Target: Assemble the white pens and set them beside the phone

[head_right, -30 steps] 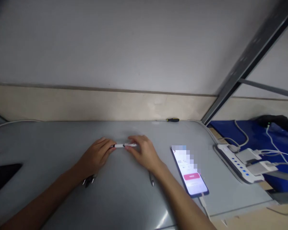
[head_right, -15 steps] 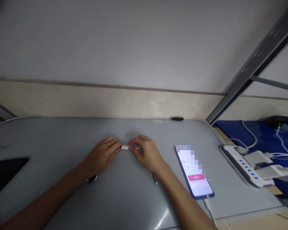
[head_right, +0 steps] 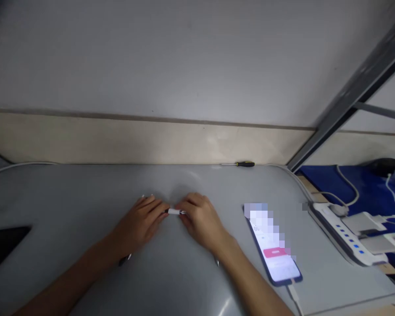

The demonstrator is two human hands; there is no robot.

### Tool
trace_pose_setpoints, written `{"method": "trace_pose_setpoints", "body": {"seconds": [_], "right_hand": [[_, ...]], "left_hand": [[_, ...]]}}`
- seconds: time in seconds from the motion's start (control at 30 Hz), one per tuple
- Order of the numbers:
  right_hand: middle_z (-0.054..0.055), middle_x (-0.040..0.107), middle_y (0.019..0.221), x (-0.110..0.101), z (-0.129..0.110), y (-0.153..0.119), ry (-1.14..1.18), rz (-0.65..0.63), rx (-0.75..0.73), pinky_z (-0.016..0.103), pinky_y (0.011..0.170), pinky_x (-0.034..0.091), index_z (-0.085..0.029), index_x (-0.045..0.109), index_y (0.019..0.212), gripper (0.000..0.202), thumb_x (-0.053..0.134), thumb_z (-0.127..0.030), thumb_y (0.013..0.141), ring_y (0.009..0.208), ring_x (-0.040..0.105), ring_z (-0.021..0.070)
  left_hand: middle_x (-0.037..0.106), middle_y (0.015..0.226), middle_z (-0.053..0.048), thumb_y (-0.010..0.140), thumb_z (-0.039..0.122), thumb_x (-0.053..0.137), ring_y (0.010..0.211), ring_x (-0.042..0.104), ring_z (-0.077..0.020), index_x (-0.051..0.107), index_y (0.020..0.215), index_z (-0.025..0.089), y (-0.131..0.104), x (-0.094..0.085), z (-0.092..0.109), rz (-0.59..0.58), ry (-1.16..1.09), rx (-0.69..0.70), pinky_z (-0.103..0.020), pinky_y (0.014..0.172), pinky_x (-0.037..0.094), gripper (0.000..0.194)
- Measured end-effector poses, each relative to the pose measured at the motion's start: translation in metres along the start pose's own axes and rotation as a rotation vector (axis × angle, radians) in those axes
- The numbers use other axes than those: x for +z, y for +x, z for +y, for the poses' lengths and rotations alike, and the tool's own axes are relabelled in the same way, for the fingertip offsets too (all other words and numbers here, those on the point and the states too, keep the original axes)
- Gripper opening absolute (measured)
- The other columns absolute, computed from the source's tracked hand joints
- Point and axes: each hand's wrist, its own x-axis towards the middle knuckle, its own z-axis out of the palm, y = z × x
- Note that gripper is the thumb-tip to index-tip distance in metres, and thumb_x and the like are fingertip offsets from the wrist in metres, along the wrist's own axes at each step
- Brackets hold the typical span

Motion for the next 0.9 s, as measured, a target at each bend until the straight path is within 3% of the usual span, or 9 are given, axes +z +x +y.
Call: {"method": "trace_pose_setpoints", "body": {"seconds": [0.27, 0.43, 0.6, 0.73, 0.9], "right_hand": [[0.007, 0.063, 0.087, 0.011, -0.003, -0.002, -0.106, 0.143, -0.100, 0.032, 0.072, 0.042, -0.016, 0.067, 0.095, 0.016, 0.055, -0.006, 0.089, 0.081, 0.055, 0.0192], [0.006, 0.062, 0.086, 0.014, -0.006, -0.003, -0.119, 0.128, -0.065, 0.032, 0.071, 0.040, -0.017, 0.066, 0.101, 0.019, 0.053, -0.008, 0.091, 0.079, 0.052, 0.0190], [0.007, 0.064, 0.091, 0.011, -0.009, -0.001, -0.133, 0.066, -0.013, 0.036, 0.074, 0.040, -0.017, 0.065, 0.107, 0.018, 0.058, -0.023, 0.092, 0.084, 0.051, 0.0214], [0.005, 0.064, 0.079, 0.009, -0.007, 0.000, -0.136, 0.085, -0.034, 0.035, 0.073, 0.039, -0.017, 0.066, 0.100, 0.013, 0.054, -0.019, 0.094, 0.079, 0.050, 0.0200], [0.006, 0.064, 0.083, 0.009, -0.004, -0.001, -0.126, 0.154, -0.076, 0.035, 0.072, 0.039, -0.016, 0.065, 0.096, 0.012, 0.057, -0.009, 0.090, 0.081, 0.052, 0.0198]], "left_hand": [[0.065, 0.086, -0.003, 0.100, 0.020, 0.034, 0.081, 0.056, -0.0196, 0.060, 0.098, 0.019, -0.004, 0.001, -0.002, 0.019, -0.014, -0.022, -0.035, 0.078, 0.040, 0.026], [0.064, 0.079, -0.002, 0.099, 0.016, 0.034, 0.080, 0.055, -0.0205, 0.060, 0.093, 0.018, -0.003, -0.002, -0.002, 0.046, 0.057, 0.006, -0.036, 0.080, 0.038, 0.027], [0.061, 0.078, -0.002, 0.097, 0.012, 0.036, 0.080, 0.053, -0.0204, 0.060, 0.091, 0.018, -0.005, -0.005, -0.005, 0.060, 0.077, 0.002, -0.036, 0.082, 0.036, 0.025], [0.058, 0.076, -0.002, 0.096, 0.011, 0.040, 0.079, 0.051, -0.0202, 0.060, 0.092, 0.017, -0.008, -0.004, -0.006, 0.047, 0.081, 0.017, -0.035, 0.081, 0.034, 0.021], [0.059, 0.080, -0.003, 0.097, 0.012, 0.036, 0.080, 0.051, -0.0200, 0.060, 0.098, 0.017, -0.007, -0.005, -0.004, 0.025, 0.030, -0.001, -0.035, 0.080, 0.035, 0.024]]}}
